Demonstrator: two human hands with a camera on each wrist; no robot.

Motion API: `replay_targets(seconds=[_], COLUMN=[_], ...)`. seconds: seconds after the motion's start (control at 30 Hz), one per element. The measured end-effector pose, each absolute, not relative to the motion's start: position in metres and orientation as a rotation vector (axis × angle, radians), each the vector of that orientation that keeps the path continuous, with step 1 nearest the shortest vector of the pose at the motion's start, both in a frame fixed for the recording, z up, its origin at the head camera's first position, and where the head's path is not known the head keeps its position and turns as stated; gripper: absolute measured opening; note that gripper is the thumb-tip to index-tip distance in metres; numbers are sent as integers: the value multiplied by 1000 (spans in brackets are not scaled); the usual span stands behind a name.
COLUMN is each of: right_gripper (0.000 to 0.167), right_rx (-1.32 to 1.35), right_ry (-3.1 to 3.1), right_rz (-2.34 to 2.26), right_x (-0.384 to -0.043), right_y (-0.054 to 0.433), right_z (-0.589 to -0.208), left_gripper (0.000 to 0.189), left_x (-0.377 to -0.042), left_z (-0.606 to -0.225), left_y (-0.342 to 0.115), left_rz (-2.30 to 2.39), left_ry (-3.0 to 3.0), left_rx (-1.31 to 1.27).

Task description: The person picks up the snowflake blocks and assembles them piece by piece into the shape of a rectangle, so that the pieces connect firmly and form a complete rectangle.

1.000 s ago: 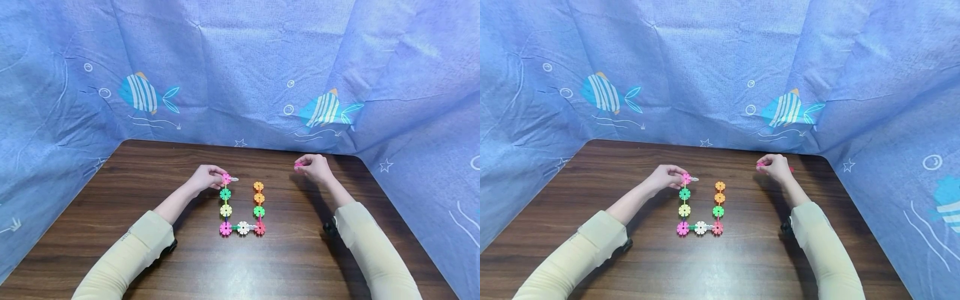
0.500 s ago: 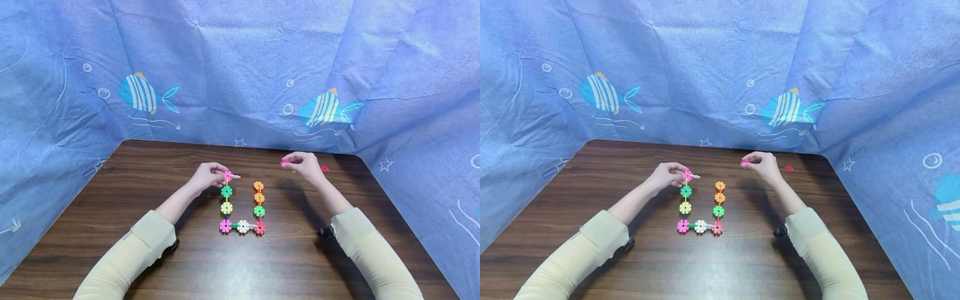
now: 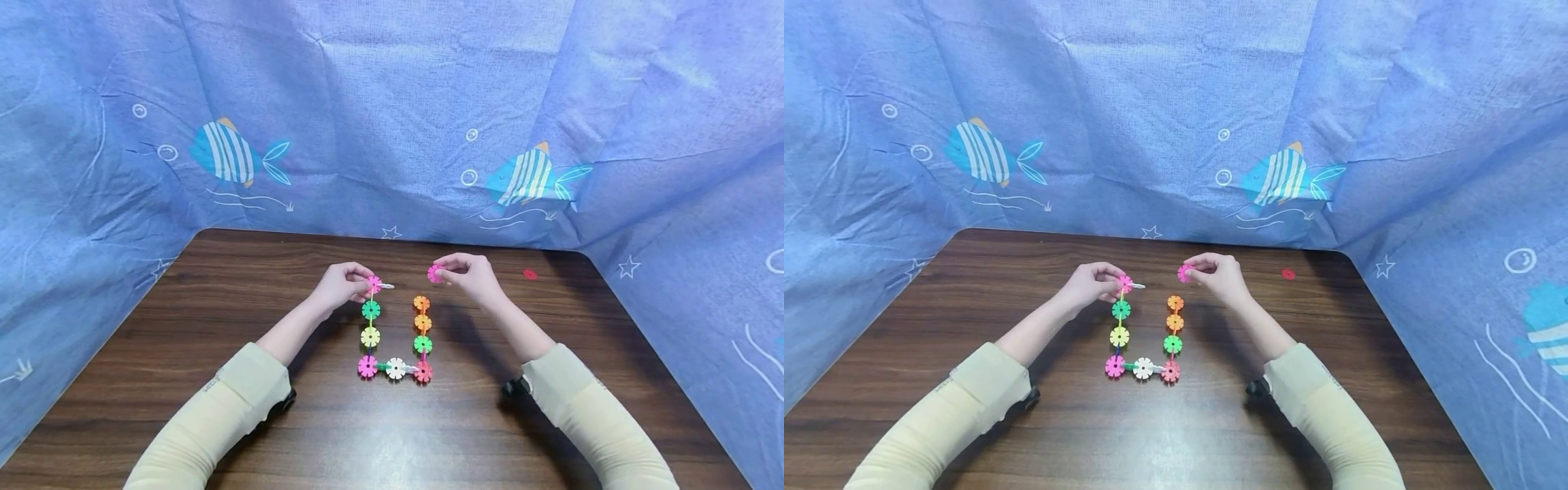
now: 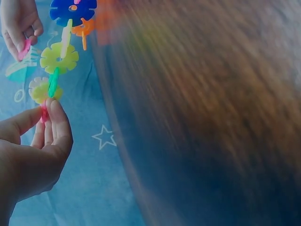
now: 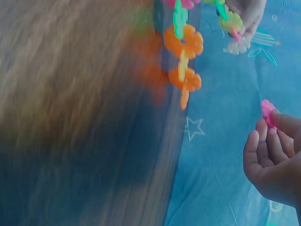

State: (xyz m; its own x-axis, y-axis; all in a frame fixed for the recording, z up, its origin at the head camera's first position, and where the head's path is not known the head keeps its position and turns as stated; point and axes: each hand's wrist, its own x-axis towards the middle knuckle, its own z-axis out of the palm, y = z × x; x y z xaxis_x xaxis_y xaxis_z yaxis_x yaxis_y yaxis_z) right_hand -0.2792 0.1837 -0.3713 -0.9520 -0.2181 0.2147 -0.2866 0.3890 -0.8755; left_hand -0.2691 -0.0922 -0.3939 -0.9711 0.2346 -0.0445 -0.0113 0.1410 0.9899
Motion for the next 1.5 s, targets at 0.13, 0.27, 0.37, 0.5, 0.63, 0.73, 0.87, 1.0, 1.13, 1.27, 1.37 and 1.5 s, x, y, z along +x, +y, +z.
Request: replay_targets(seconds=[0.13,0.27,0.37,0.5,0.63,0.73,0.87,1.0,1.13,1.27,1.37,1.5], right_gripper=[24,26,25,26,24,23,23,23,22,21,20,18], right_rx=[436,421,428,417,395,419,466,478,458,441,443,446], right_ry=[-2567,-2576,-2580,-2590,-2595,-2609,-2626,-2626,-2616,-2620,-2631,-2650], right_rz=[1722,1791,1828,1868,1876,1852,1824,1832,1883,1897,1877,1820], right_x=[-278,-276,-275,-274,-274,-274,-274,-275,-275,-273,-273,-273], right_y=[174,165,159,150,143,139,136,133,131,130,130,128], right_z=[-375,-379,-382,-385,-388,-389,-390,-391,-391,-390,-389,-388], left_gripper=[22,21,21,21,21,22,22,20,22,23,22,21], left_x=[-269,-269,-269,-268,-268,-268,-266,-268,-267,-268,-268,-267], left_z=[-394,-393,-392,-391,-391,-392,-389,-392,-391,-392,-393,-390], left_y=[-91,-90,-90,-89,-88,-88,-87,-86,-84,-82,-81,-79], left_rz=[1925,1927,1929,1927,1923,1927,1925,1926,1936,1946,1947,1947], left_ry=[2239,2241,2237,2235,2242,2237,2233,2239,2235,2260,2302,2371], left_rx=[236,239,236,230,235,240,238,244,263,260,239,209])
